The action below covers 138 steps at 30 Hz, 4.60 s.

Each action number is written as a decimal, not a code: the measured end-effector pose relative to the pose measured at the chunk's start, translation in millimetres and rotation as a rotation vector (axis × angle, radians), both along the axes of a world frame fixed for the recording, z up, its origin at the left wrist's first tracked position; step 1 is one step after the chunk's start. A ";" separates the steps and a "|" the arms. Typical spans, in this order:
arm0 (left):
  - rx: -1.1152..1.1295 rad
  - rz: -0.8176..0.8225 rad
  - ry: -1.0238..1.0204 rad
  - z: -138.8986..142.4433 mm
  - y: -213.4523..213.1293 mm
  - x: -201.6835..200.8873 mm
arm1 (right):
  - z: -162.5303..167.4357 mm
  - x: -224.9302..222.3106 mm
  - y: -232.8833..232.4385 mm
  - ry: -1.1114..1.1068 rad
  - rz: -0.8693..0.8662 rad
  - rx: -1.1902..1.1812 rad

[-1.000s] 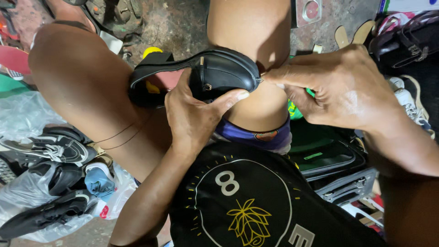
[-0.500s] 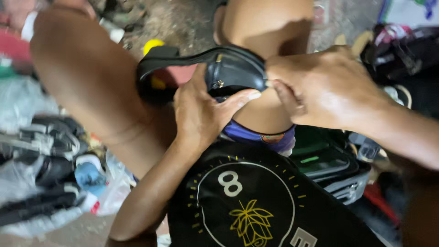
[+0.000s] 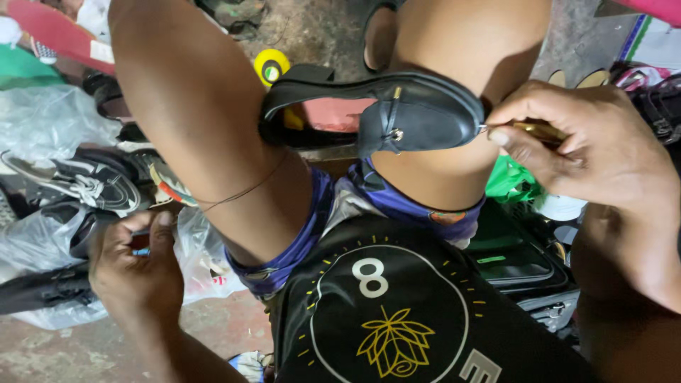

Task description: The person sits on the floor with a black loafer on their lap and hand-stitches the shoe upper with a needle and thread. They pull the thread through the shoe edge, tension the thread, and continue stitching along the seam throughout the clip.

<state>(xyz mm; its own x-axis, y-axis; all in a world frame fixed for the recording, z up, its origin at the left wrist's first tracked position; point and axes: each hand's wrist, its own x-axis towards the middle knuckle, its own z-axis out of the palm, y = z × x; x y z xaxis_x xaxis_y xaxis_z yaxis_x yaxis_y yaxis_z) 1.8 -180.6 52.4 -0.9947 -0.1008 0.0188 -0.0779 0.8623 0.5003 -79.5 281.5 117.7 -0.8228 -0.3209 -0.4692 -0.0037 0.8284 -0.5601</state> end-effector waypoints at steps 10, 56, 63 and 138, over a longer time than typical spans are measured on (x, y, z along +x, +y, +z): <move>0.042 -0.366 0.238 6.0 94.9 -42.8 | 2.2 16.1 -24.6 -0.004 -0.106 0.032; 1.063 -0.844 -0.636 -41.9 159.5 -108.6 | 4.8 7.9 -34.2 0.237 0.163 0.161; 1.013 -0.880 -0.734 -44.4 163.9 -115.4 | -5.5 28.7 -22.2 0.333 0.132 0.157; 1.298 -0.446 -0.385 47.7 272.8 -78.2 | -57.0 60.2 47.2 0.619 -0.148 -0.428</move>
